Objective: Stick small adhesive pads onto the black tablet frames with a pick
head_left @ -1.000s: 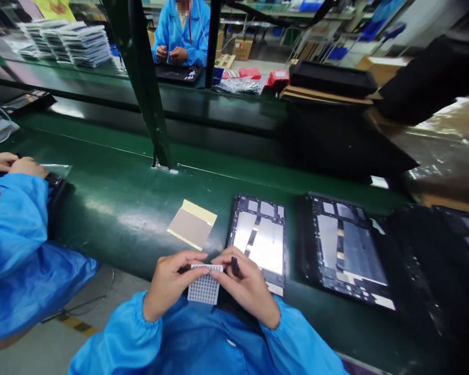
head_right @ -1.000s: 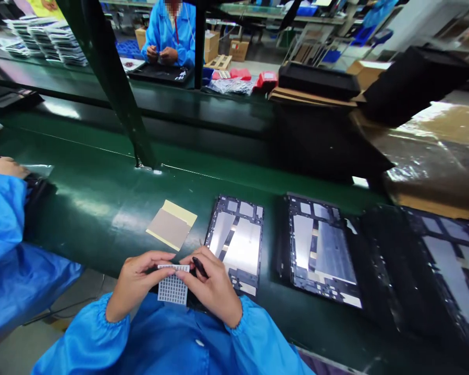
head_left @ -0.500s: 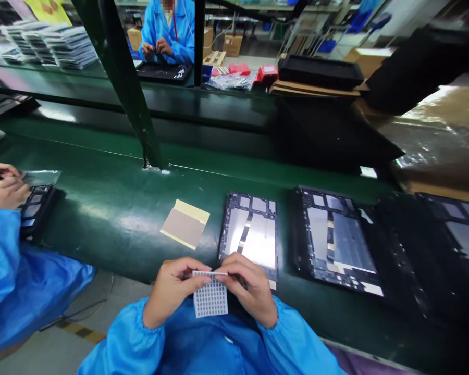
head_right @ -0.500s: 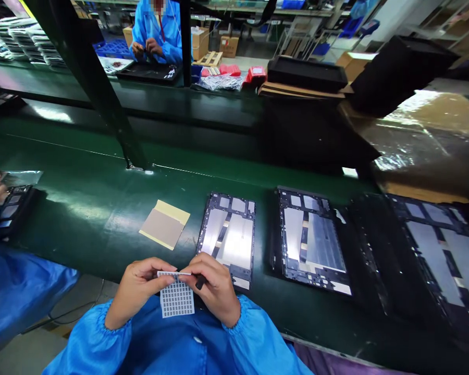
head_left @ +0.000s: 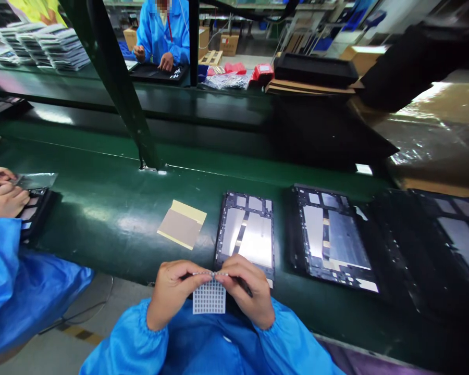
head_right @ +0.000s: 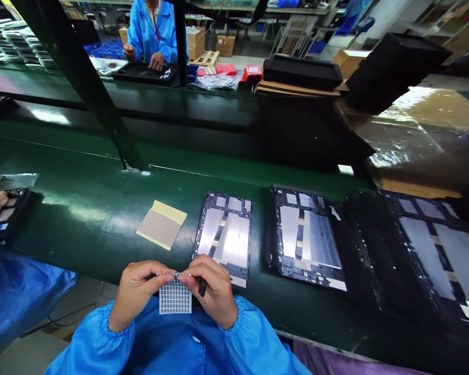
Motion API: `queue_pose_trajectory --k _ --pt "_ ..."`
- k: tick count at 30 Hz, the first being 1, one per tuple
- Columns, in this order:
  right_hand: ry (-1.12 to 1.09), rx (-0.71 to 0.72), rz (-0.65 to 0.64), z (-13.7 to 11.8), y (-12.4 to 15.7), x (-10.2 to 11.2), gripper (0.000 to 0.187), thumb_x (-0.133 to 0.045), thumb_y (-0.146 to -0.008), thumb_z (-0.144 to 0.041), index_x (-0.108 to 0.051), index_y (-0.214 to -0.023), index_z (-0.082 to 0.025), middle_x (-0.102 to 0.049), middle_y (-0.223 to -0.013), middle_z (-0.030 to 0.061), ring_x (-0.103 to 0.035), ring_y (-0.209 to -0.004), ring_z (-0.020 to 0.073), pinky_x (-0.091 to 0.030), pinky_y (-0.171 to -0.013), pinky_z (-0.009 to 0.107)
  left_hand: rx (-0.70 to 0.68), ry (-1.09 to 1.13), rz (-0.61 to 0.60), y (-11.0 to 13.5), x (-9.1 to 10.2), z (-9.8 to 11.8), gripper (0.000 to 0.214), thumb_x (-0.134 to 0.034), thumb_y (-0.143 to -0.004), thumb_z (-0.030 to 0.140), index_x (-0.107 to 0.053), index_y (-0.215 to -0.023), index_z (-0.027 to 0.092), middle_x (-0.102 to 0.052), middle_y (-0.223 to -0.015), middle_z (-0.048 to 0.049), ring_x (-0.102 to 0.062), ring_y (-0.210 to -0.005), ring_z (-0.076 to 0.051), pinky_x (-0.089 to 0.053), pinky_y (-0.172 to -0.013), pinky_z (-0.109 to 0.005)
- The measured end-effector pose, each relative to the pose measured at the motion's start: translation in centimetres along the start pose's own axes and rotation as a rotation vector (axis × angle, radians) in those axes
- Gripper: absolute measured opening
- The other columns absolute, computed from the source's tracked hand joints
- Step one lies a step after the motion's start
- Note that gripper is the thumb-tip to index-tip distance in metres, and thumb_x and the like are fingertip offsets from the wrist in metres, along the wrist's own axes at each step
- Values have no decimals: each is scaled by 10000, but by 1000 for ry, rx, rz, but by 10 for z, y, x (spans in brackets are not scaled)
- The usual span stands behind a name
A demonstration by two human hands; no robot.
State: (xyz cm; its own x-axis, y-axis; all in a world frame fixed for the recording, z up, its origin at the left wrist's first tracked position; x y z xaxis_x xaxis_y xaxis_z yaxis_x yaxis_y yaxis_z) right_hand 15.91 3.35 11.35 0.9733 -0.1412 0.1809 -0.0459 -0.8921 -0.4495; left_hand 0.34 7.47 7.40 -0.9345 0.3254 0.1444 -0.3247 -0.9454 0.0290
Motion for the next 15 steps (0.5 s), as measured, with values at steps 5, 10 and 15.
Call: queue_pose_trajectory --k 5,10,15 --pt "-86 -185 45 25 9 1 106 -732 -892 -310 -742 -855 -211 -636 -743 21 -575 -610 138 -462 -542 259 233 263 -83 3 -18 -26 370 -866 -666 489 -734 -807 174 -771 -811 -54 -720 -745 -181 -583 -678 -271" --pt "-277 -357 198 49 15 35 313 -500 -1020 -401 -724 -900 -218 -598 -874 45 -566 -735 155 -497 -683 297 493 339 -65 13 -16 -53 460 -835 -668 564 -627 -792 173 -712 -717 -12 -649 -602 -135 -523 -568 -247" --pt "-342 -476 91 52 17 45 322 -550 -989 -460 -709 -869 -208 -585 -863 47 -573 -706 152 -522 -574 262 573 269 -155 18 -21 -61 477 -826 -664 573 -618 -834 178 -666 -639 9 -608 -566 -126 -468 -531 -230"
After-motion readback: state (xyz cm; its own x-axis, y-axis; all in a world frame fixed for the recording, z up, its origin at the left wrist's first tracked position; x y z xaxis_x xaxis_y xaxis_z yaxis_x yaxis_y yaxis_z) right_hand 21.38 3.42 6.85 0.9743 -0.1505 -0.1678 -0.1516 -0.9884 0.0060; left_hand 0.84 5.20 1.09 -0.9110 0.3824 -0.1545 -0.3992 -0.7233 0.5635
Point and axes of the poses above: each hand's wrist, its own y-axis away from the middle knuckle, its own x-axis out of the back of the hand, z = x × y, the point moved 10 cm from there along -y, towards the middle knuckle
